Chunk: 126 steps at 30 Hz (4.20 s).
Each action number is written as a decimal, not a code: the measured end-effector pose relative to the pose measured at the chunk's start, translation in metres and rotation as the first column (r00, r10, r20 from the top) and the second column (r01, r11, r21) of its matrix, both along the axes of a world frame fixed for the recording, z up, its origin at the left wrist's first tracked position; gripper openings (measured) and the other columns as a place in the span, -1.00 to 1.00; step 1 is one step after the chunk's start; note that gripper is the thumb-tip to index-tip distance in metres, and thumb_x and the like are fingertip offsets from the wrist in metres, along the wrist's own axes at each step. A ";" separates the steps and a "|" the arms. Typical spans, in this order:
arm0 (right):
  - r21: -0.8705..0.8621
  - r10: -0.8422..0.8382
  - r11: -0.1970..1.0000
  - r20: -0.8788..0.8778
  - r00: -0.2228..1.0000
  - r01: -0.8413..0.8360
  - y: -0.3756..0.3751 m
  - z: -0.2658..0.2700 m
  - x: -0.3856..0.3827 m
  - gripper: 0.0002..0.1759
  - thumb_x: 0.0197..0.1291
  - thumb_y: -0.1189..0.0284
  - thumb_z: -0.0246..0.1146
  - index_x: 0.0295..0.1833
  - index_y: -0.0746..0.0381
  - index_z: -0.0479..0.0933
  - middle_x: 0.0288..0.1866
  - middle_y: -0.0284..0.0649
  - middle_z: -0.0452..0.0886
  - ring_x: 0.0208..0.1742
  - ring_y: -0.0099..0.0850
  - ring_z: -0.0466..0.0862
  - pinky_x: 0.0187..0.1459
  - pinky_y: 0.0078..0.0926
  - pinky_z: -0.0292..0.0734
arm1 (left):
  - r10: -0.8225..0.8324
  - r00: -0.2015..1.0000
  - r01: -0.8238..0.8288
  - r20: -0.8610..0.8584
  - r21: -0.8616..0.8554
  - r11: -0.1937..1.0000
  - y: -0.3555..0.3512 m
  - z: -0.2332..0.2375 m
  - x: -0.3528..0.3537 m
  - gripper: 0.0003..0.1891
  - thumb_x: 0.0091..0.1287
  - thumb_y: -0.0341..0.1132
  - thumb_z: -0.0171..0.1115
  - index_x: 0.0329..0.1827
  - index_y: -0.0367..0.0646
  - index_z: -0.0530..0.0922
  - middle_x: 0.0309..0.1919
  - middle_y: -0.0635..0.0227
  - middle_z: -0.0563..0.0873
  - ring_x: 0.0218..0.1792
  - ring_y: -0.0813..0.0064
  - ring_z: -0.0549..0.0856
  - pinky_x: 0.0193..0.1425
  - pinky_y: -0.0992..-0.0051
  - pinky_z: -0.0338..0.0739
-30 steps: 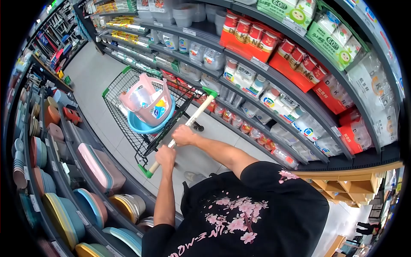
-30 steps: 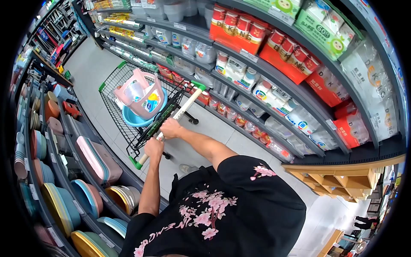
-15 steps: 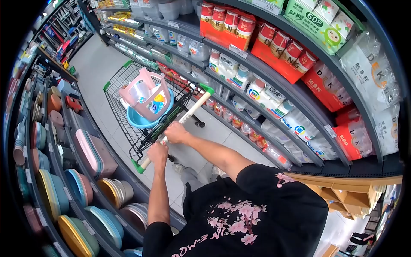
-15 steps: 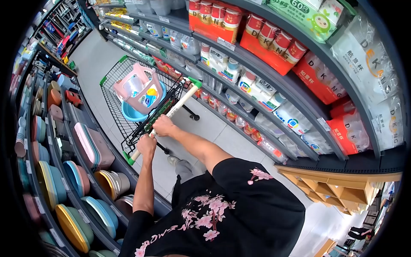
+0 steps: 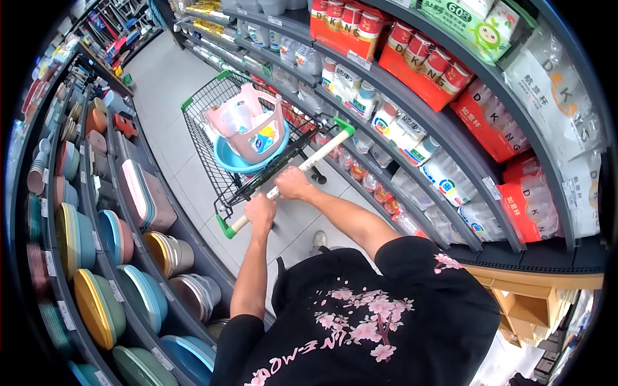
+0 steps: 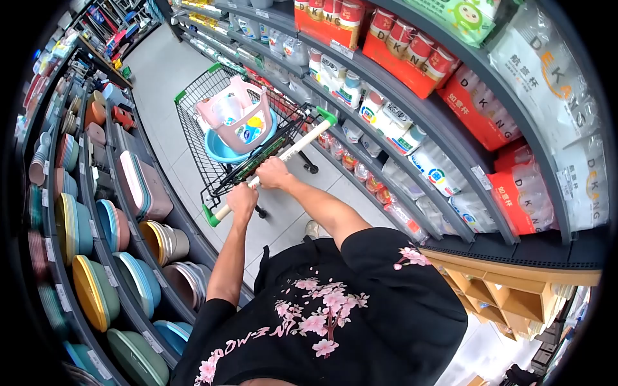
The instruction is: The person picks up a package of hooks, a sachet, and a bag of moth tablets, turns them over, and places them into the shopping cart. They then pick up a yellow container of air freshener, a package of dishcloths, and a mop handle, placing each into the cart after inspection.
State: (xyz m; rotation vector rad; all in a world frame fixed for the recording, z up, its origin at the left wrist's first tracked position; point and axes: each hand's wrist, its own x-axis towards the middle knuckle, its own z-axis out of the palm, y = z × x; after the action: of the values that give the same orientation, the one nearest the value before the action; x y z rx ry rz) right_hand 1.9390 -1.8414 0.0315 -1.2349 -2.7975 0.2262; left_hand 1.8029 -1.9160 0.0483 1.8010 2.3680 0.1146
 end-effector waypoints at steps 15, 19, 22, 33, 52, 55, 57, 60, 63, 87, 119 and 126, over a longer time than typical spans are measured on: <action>0.235 -0.147 0.962 0.016 0.989 0.139 -0.109 0.007 0.082 -0.69 -0.16 0.15 0.45 -0.33 0.11 0.69 -0.25 -0.27 0.70 0.02 -0.29 0.62 0.14 -0.22 0.34 | -0.068 0.998 0.067 -0.003 -0.067 0.996 -0.085 0.005 0.082 -0.75 0.25 -0.15 0.31 -0.27 -0.14 0.79 -0.31 0.13 0.82 -0.27 0.13 0.84 -0.15 0.26 0.70; 0.222 -0.168 0.962 0.014 0.986 0.161 -0.134 0.003 0.102 -0.68 -0.16 0.13 0.46 -0.33 0.10 0.70 -0.27 -0.29 0.70 -0.01 -0.33 0.60 0.09 -0.25 0.33 | -0.093 0.995 0.090 -0.020 -0.115 0.989 -0.105 0.005 0.102 -0.75 0.26 -0.15 0.32 -0.27 -0.14 0.79 -0.29 0.15 0.83 -0.24 0.15 0.84 -0.13 0.29 0.71; 0.195 -0.182 0.966 0.037 0.983 0.172 -0.146 0.004 0.117 -0.70 -0.17 0.12 0.47 -0.37 0.08 0.71 -0.30 -0.32 0.71 -0.05 -0.35 0.62 0.08 -0.27 0.32 | -0.108 0.994 0.105 -0.028 -0.105 0.989 -0.121 0.009 0.118 -0.75 0.27 -0.15 0.31 -0.25 -0.14 0.79 -0.28 0.14 0.83 -0.23 0.14 0.84 -0.12 0.28 0.71; 0.124 -0.209 0.972 0.056 0.976 0.201 -0.199 0.004 0.173 -0.71 -0.19 0.13 0.49 -0.38 0.07 0.72 -0.31 -0.34 0.74 -0.05 -0.37 0.64 0.10 -0.27 0.32 | -0.105 0.994 0.100 -0.027 -0.126 0.987 -0.167 0.004 0.174 -0.72 0.30 -0.14 0.27 -0.25 -0.17 0.78 -0.29 0.08 0.82 -0.22 0.06 0.83 -0.09 0.20 0.70; 0.023 -0.169 0.986 0.158 0.973 0.168 -0.287 0.011 0.287 -0.77 -0.08 0.19 0.42 -0.33 0.06 0.77 -0.30 -0.22 0.80 -0.21 -0.24 0.80 0.08 -0.15 0.46 | -0.101 0.994 0.100 -0.039 -0.027 0.995 -0.284 0.000 0.267 -0.67 0.29 -0.07 0.31 -0.32 -0.19 0.77 -0.38 0.08 0.80 -0.29 0.01 0.81 -0.18 0.14 0.67; -0.016 -0.096 0.995 0.203 0.974 0.102 -0.304 0.021 0.300 -0.77 -0.04 0.17 0.41 -0.37 0.08 0.75 -0.38 -0.20 0.77 -0.28 -0.26 0.79 -0.06 -0.20 0.55 | -0.094 0.994 0.093 0.054 0.013 0.996 -0.298 -0.021 0.266 -0.65 0.29 -0.01 0.33 -0.36 -0.16 0.75 -0.40 0.09 0.80 -0.33 0.02 0.80 -0.25 0.14 0.66; -0.013 -0.110 0.993 0.209 0.972 0.115 -0.311 0.010 0.301 -0.85 -0.01 0.25 0.34 -0.41 0.07 0.73 -0.39 -0.20 0.75 -0.25 -0.25 0.76 -0.02 -0.17 0.49 | -0.104 0.992 0.096 0.077 0.098 0.990 -0.311 -0.032 0.268 -0.61 0.25 0.04 0.36 -0.43 -0.15 0.74 -0.47 0.08 0.77 -0.39 0.06 0.79 -0.28 0.13 0.64; 0.117 -0.053 0.992 0.125 0.991 0.039 -0.321 0.001 0.307 -0.77 -0.04 0.22 0.40 -0.30 0.12 0.71 -0.28 -0.16 0.71 -0.07 -0.19 0.69 0.07 -0.08 0.38 | -0.109 0.985 0.104 0.134 0.043 0.994 -0.324 -0.018 0.272 -0.64 0.25 0.00 0.36 -0.43 -0.15 0.76 -0.50 0.13 0.77 -0.42 0.13 0.79 -0.30 0.13 0.63; 0.089 0.025 0.996 -0.043 0.999 -0.021 -0.341 0.013 0.300 -0.56 -0.01 0.27 0.44 0.00 0.17 0.56 -0.06 -0.15 0.64 0.03 -0.14 0.62 0.09 -0.05 0.35 | -0.047 0.992 0.038 0.118 0.071 0.997 -0.336 -0.017 0.277 -0.78 0.14 -0.11 0.39 -0.44 -0.06 0.76 -0.45 0.21 0.80 -0.36 0.19 0.81 -0.23 0.16 0.65; -0.058 0.327 0.921 -0.422 0.846 -0.385 -0.439 0.015 0.254 -0.37 0.14 0.29 0.41 0.27 0.31 0.42 0.14 0.03 0.55 0.20 0.02 0.53 0.22 -0.04 0.30 | 0.276 0.936 -0.346 0.217 0.443 0.827 -0.460 -0.033 0.327 -0.20 0.10 -0.34 0.37 0.48 -0.19 0.29 0.56 0.15 0.28 0.63 0.17 0.12 0.65 0.08 0.05; -0.080 0.274 0.900 -0.663 0.697 -0.429 -0.515 0.004 0.256 -0.52 0.23 0.29 0.32 0.17 0.34 0.46 0.08 0.02 0.56 0.13 0.04 0.54 0.17 -0.07 0.37 | 0.331 0.840 -0.478 0.431 0.296 0.827 -0.544 0.009 0.328 -0.37 0.22 -0.36 0.29 0.40 -0.21 0.40 0.47 0.21 0.42 0.55 0.22 0.28 0.47 -0.07 0.29; -0.040 0.302 0.901 -0.658 0.690 -0.432 -0.532 0.005 0.257 -0.52 0.29 0.24 0.28 0.18 0.33 0.47 0.06 0.02 0.57 0.10 0.03 0.56 0.13 -0.07 0.38 | 0.282 0.862 -0.433 0.420 0.324 0.841 -0.564 0.008 0.323 -0.38 0.24 -0.33 0.29 0.40 -0.22 0.39 0.45 0.17 0.44 0.53 0.22 0.32 0.39 -0.04 0.37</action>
State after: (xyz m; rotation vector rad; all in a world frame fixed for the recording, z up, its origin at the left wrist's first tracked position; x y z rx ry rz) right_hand 2.1965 -2.3738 0.0367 -0.4362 -2.3867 0.7977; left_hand 2.1256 -2.4803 0.0560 1.2736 2.4960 0.9711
